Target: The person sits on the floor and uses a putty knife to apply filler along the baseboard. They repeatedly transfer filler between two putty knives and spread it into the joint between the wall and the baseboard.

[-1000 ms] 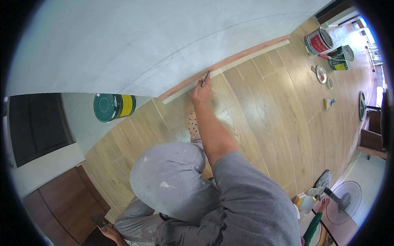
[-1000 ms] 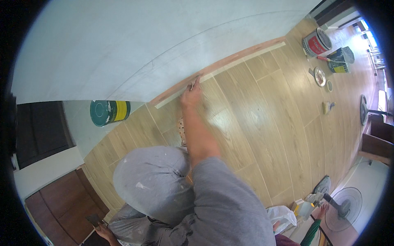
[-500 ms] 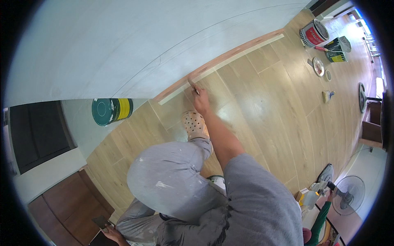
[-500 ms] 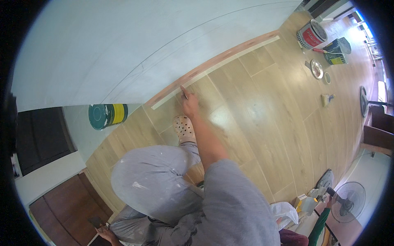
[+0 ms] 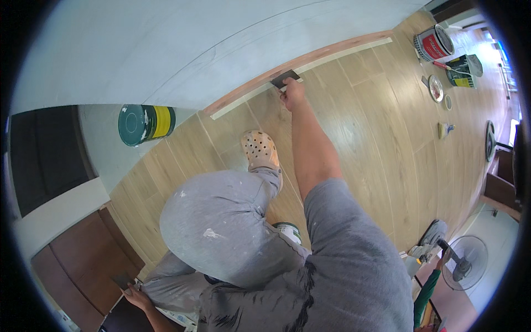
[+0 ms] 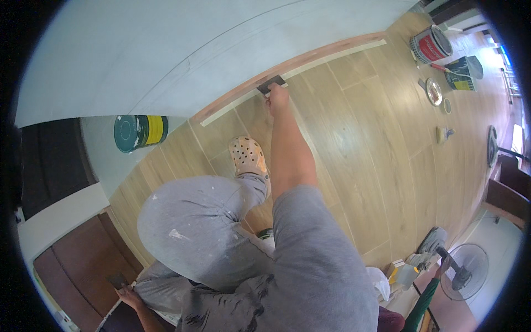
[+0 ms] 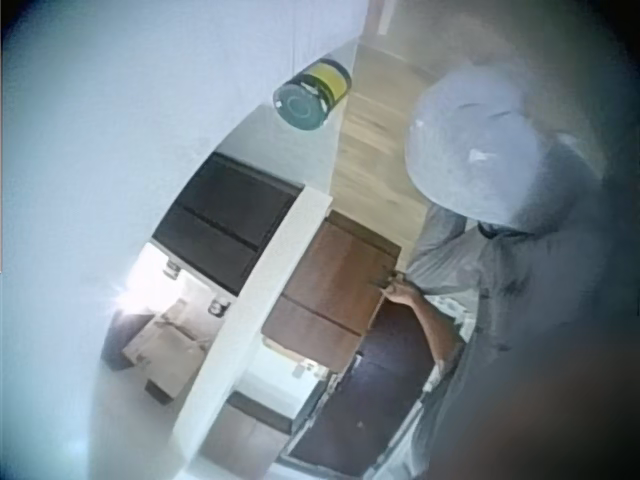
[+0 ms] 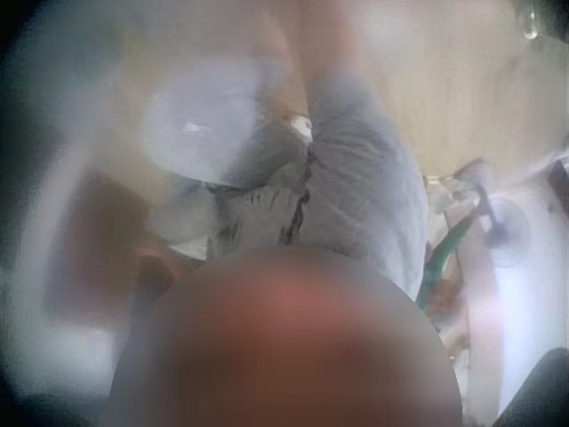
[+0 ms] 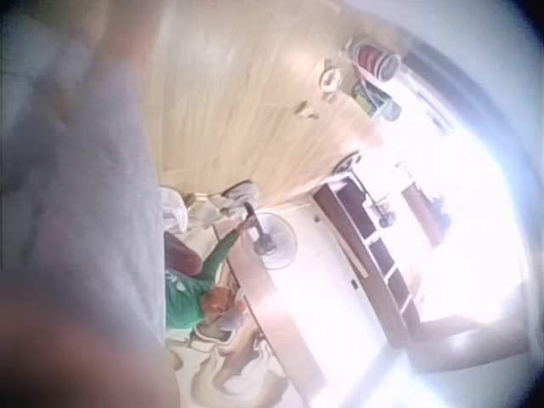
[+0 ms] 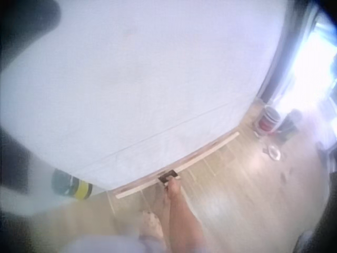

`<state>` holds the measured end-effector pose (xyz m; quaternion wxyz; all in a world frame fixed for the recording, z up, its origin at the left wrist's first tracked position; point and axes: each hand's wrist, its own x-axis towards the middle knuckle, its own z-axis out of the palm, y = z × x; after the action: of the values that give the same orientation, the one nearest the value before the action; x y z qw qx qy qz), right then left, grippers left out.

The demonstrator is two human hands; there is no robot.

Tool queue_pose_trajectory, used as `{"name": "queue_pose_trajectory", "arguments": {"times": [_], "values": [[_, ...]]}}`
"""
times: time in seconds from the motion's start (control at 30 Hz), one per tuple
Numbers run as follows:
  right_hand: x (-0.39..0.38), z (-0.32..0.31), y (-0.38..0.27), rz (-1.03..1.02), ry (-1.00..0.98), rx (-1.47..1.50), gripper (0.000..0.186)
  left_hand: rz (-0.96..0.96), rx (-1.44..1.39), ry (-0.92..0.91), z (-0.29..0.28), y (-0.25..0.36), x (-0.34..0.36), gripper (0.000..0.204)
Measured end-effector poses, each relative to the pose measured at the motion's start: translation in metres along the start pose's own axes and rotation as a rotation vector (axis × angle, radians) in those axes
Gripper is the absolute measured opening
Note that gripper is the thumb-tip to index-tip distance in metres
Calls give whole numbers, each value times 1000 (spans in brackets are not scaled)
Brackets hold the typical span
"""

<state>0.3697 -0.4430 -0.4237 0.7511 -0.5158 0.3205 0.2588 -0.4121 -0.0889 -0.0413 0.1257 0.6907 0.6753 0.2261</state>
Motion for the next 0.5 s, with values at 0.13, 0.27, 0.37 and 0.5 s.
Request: {"name": "queue_pose_trajectory", "arguments": {"times": [0.13, 0.27, 0.37, 0.5], "values": [[6, 15, -4, -15, 5, -49, 15, 149, 146, -53, -6, 2, -2, 60], [-1, 23, -10, -53, 23, 28, 17, 116, 107, -23, -6, -5, -3, 54], [-3, 17, -21, 31, 18, 42, 18, 293, 191, 63, -3, -4, -4, 50], [5, 6, -36, 76, -127, 202, 16, 161, 90, -45, -2, 3, -4, 47]]}}
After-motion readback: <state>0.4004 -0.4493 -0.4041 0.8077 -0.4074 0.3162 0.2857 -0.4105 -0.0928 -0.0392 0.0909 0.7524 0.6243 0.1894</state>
